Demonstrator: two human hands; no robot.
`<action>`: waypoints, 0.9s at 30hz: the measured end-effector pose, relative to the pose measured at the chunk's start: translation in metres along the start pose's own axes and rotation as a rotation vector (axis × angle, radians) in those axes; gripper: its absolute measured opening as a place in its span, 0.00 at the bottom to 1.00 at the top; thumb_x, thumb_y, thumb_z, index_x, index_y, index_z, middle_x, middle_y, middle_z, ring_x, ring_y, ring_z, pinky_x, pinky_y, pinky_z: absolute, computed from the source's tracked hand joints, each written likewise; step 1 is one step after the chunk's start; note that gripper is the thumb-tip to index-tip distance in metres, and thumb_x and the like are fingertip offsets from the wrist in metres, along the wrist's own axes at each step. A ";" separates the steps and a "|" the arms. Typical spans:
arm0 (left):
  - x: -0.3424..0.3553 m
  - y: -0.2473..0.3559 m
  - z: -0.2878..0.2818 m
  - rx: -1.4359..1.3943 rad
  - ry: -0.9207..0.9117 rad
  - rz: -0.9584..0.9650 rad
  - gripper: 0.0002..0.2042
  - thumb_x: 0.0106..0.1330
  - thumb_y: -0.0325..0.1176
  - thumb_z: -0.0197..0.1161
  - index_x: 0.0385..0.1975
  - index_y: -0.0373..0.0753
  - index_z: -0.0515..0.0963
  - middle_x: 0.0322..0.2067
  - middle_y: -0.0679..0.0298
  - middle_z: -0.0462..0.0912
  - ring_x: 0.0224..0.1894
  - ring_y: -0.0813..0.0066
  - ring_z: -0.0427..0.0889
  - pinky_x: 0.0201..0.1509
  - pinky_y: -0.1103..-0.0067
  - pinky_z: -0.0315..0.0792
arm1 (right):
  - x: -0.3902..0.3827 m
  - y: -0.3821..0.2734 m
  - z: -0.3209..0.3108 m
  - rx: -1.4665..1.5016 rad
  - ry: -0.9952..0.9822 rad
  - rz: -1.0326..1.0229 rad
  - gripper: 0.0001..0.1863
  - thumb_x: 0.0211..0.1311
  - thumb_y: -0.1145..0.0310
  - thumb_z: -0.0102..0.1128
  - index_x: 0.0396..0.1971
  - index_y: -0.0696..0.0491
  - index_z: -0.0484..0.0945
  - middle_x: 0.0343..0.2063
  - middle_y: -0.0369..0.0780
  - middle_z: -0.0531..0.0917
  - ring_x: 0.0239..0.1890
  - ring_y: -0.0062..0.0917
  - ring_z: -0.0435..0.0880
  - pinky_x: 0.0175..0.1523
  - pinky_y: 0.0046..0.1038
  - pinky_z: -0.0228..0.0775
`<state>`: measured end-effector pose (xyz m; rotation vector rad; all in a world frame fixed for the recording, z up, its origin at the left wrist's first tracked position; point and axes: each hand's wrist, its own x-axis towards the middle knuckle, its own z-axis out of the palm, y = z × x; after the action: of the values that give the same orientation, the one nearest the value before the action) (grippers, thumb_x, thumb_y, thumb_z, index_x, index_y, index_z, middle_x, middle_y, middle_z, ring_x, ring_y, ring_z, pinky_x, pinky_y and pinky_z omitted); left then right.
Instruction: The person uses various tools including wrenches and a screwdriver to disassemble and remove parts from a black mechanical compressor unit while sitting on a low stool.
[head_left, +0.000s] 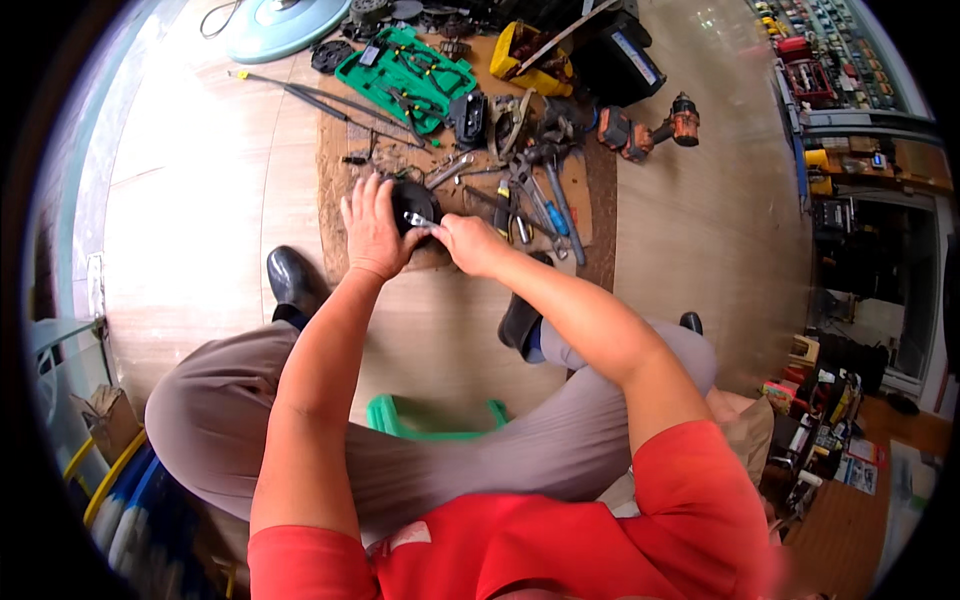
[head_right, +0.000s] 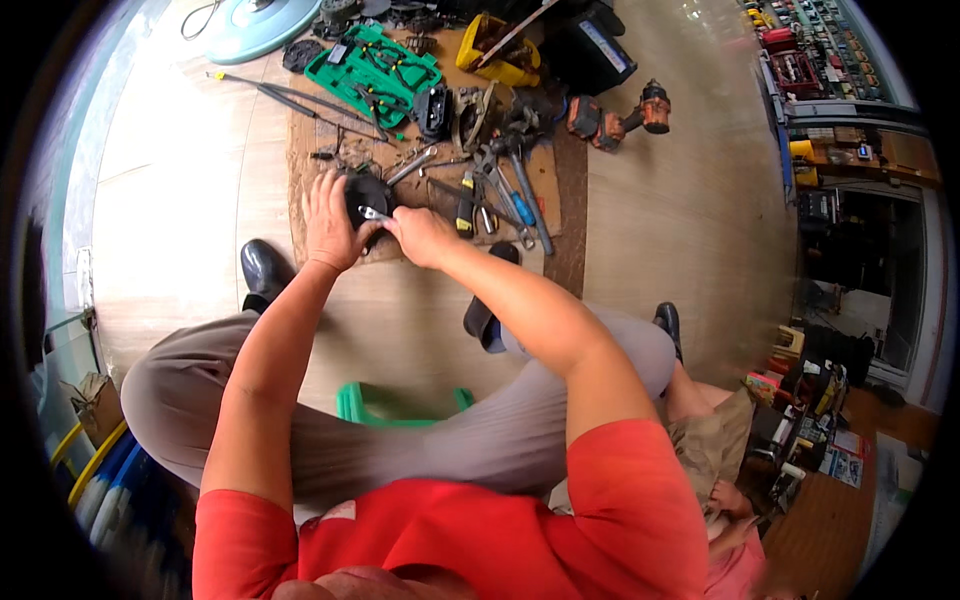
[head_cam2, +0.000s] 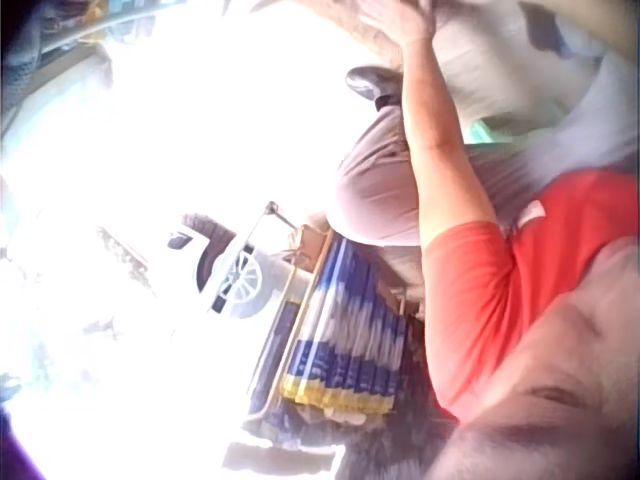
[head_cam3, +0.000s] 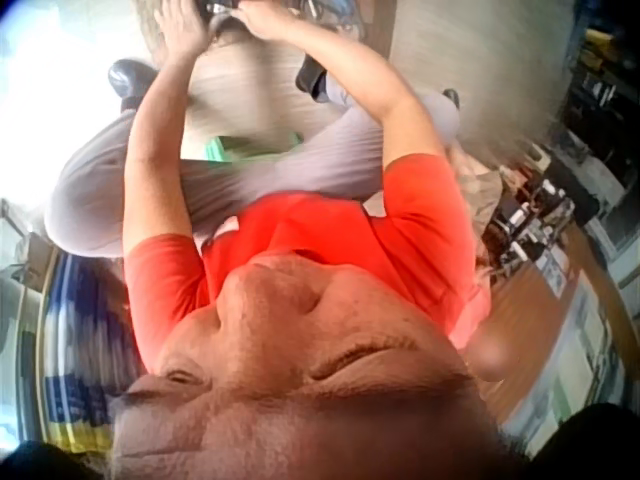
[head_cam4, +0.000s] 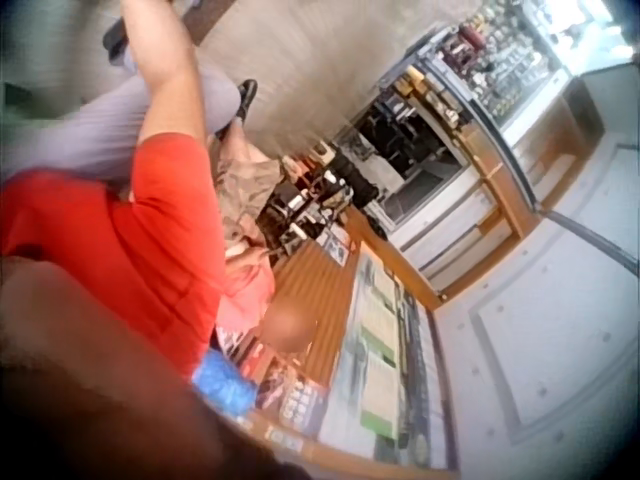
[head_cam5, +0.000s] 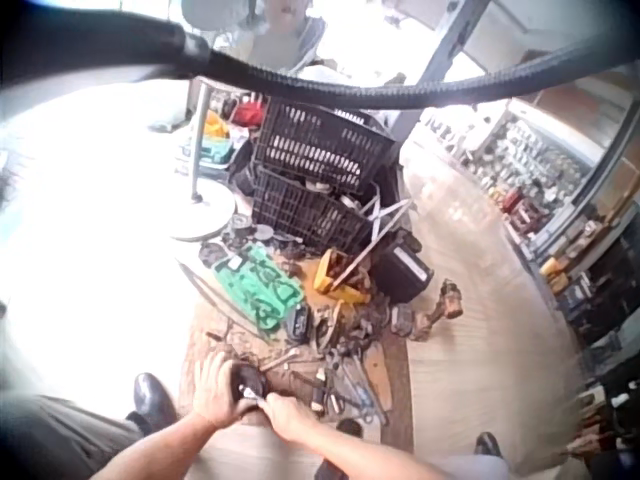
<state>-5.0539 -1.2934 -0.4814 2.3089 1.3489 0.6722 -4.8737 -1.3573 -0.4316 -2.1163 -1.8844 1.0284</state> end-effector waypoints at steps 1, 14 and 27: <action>-0.012 -0.004 0.002 -0.011 -0.002 -0.058 0.47 0.49 0.55 0.74 0.66 0.36 0.60 0.68 0.50 0.59 0.73 0.47 0.53 0.73 0.48 0.45 | 0.002 0.003 0.007 0.053 0.025 -0.009 0.20 0.73 0.55 0.49 0.34 0.58 0.77 0.33 0.56 0.83 0.40 0.54 0.82 0.44 0.51 0.72; 0.010 0.000 0.011 0.010 -0.061 0.164 0.43 0.45 0.50 0.72 0.62 0.37 0.66 0.61 0.52 0.68 0.64 0.50 0.65 0.66 0.58 0.60 | -0.008 -0.015 0.039 0.216 0.114 0.089 0.21 0.73 0.56 0.44 0.36 0.58 0.80 0.33 0.58 0.82 0.40 0.55 0.81 0.47 0.50 0.73; 0.026 -0.020 -0.013 -0.095 -0.220 0.360 0.56 0.37 0.61 0.76 0.67 0.36 0.59 0.67 0.49 0.61 0.70 0.46 0.58 0.72 0.53 0.53 | 0.048 0.004 -0.056 -0.210 -0.273 -0.228 0.26 0.73 0.48 0.47 0.32 0.56 0.81 0.34 0.50 0.85 0.41 0.46 0.84 0.46 0.44 0.74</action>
<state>-5.0641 -1.2601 -0.4757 2.4859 0.7958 0.5514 -4.8395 -1.2949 -0.4103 -1.8770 -2.3928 1.1614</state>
